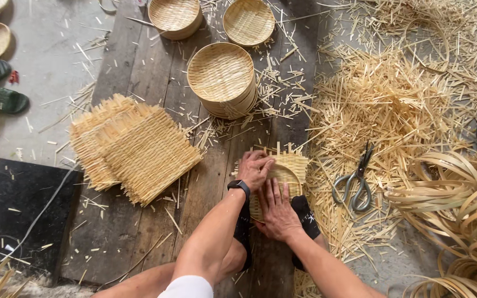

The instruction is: The person sits on the floor assembling woven bamboo trays. They trim the protruding ends of a square woven bamboo panel with scissors, press the panel over a round wooden mold, fit a thin bamboo rim ring around the edge, and set finished trays onto a stack of completed baskets.

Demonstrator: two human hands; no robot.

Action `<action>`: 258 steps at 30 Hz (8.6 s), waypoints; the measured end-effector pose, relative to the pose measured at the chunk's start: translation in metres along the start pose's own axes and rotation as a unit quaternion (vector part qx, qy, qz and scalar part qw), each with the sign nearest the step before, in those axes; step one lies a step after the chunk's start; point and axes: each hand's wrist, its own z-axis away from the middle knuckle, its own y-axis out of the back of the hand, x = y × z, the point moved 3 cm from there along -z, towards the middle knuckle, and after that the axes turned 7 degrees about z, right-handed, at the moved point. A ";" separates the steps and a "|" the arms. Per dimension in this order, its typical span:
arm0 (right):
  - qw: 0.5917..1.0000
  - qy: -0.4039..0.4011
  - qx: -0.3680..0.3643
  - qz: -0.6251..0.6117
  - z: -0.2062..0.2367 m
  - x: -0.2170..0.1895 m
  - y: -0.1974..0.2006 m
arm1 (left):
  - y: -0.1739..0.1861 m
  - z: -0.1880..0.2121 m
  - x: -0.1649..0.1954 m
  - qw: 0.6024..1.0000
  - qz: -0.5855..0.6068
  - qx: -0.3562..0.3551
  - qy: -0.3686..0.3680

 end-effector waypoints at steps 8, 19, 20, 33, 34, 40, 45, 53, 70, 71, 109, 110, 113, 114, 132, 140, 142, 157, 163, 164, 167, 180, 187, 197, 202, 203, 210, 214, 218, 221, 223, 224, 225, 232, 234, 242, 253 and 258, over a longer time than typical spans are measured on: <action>0.997 -0.024 0.065 -0.033 0.003 -0.004 -0.029 | -0.012 -0.007 -0.012 0.999 -0.005 0.020 -0.026; 0.986 -0.034 0.163 0.006 0.005 -0.014 -0.048 | -0.006 0.000 -0.001 0.999 0.017 0.031 -0.025; 0.986 -0.032 0.163 0.009 0.006 -0.015 -0.048 | -0.004 0.001 0.002 0.998 0.011 0.044 -0.039; 0.985 -0.046 0.167 0.017 0.003 -0.016 -0.051 | -0.009 0.006 -0.006 0.997 0.014 0.051 -0.048; 0.985 -0.047 0.163 0.013 0.005 -0.017 -0.051 | -0.008 0.005 -0.004 0.997 0.018 0.050 -0.057; 0.984 -0.038 0.175 0.024 0.003 -0.015 -0.053 | -0.004 0.002 -0.003 0.999 0.010 0.024 -0.040; 0.985 -0.036 0.167 0.039 0.001 -0.018 -0.041 | -0.004 -0.004 -0.009 0.999 0.039 -0.015 0.016; 0.978 -0.029 0.146 -0.147 -0.024 0.068 0.000 | -0.001 -0.011 -0.011 0.997 0.010 -0.006 -0.071; 0.884 -0.274 0.038 -0.377 -0.060 0.118 -0.065 | 0.015 -0.011 0.003 0.984 0.092 -0.061 0.143; 0.889 -0.272 0.104 -0.354 -0.046 0.123 -0.050 | 0.020 -0.013 0.009 0.983 0.058 -0.089 0.151; 0.665 -0.563 -0.105 -0.479 0.138 0.237 -0.172 | -0.030 0.122 0.089 0.984 -0.164 0.077 -0.001; 0.653 -0.538 -0.088 -0.526 0.143 0.236 -0.174 | -0.030 0.119 0.091 0.984 -0.149 0.091 -0.037; 0.543 -0.426 -0.094 -0.717 0.154 0.221 -0.173 | -0.031 0.094 0.089 0.983 -0.161 0.047 -0.074; 0.549 -0.450 -0.107 -0.696 0.159 0.216 -0.171 | -0.030 0.087 0.088 0.982 -0.173 0.018 -0.069; 0.935 -0.289 0.043 -0.200 0.144 0.159 -0.075 | -0.044 0.093 0.076 0.987 -0.141 0.072 -0.031; 0.977 -0.207 -0.005 0.049 0.081 0.173 -0.101 | -0.063 0.094 0.076 0.985 -0.163 0.042 -0.045; 0.974 -0.215 -0.070 0.027 0.084 0.182 -0.116 | -0.052 0.091 0.076 0.982 -0.174 0.034 -0.069; 0.978 -0.206 0.033 0.028 0.081 0.184 -0.114 | -0.038 0.083 0.064 0.959 -0.192 -0.143 -0.155; 0.973 -0.192 0.094 0.084 0.072 0.178 -0.129 | -0.043 0.080 0.070 0.946 -0.215 -0.186 -0.155; 0.975 -0.196 0.061 0.080 0.073 0.182 -0.134 | -0.041 0.081 0.071 0.940 -0.229 -0.189 -0.165; 0.974 -0.198 -0.091 0.055 0.082 0.198 -0.142 | -0.033 0.086 0.078 0.937 -0.271 -0.135 -0.175; 0.974 -0.219 -0.051 0.008 0.073 0.185 -0.128 | -0.040 0.095 0.076 0.989 -0.128 0.054 -0.046; 0.971 -0.232 0.047 0.034 0.069 0.172 -0.117 | -0.040 0.095 0.077 0.991 -0.124 0.026 -0.046; 0.977 -0.212 -0.020 -0.001 0.084 0.192 -0.140 | -0.046 0.099 0.068 0.995 -0.066 0.036 -0.069; 0.975 -0.187 0.089 0.084 0.068 0.179 -0.123 | -0.054 0.098 0.070 0.992 -0.085 -0.007 -0.091; 0.978 -0.196 0.053 0.052 0.067 0.180 -0.125 | -0.051 0.098 0.069 0.991 -0.084 -0.019 -0.099; 0.982 -0.175 -0.055 0.040 0.082 0.198 -0.127 | -0.052 0.098 0.065 0.997 -0.057 0.035 -0.025; 0.974 -0.160 0.094 0.132 0.073 0.186 -0.123 | -0.061 0.093 0.062 0.994 -0.085 -0.035 -0.060; 0.975 -0.190 -0.114 0.023 0.079 0.192 -0.143 | -0.052 0.091 0.057 0.973 -0.141 -0.103 -0.148; 0.958 -0.223 -0.176 -0.028 0.097 0.206 -0.140 | -0.051 0.096 0.062 0.992 -0.101 -0.011 -0.082; 0.973 -0.219 -0.067 -0.033 0.099 0.209 -0.128 | -0.059 0.100 0.069 0.996 -0.066 0.048 -0.026; 0.976 -0.216 -0.014 -0.035 0.098 0.208 -0.121 | -0.062 0.101 0.071 0.996 -0.067 0.054 -0.014; 0.979 -0.199 -0.026 -0.021 0.094 0.205 -0.120 | -0.063 0.101 0.072 0.996 -0.066 0.060 -0.001; 0.976 -0.197 -0.095 -0.006 0.085 0.193 -0.123 | -0.054 0.093 0.069 0.976 -0.140 -0.098 -0.133; 0.972 -0.197 -0.123 -0.016 0.091 0.197 -0.127 | -0.060 0.096 0.073 0.975 -0.190 -0.068 -0.091; 0.982 -0.175 -0.056 0.050 0.082 0.195 -0.125 | -0.074 0.094 0.073 0.997 -0.081 -0.006 0.006; 0.983 -0.158 -0.005 0.094 0.075 0.192 -0.124 | -0.055 0.081 0.067 0.966 -0.146 -0.181 -0.110; 0.978 -0.176 -0.107 -0.002 0.082 0.196 -0.132 | -0.060 0.093 0.073 0.992 -0.114 -0.021 -0.040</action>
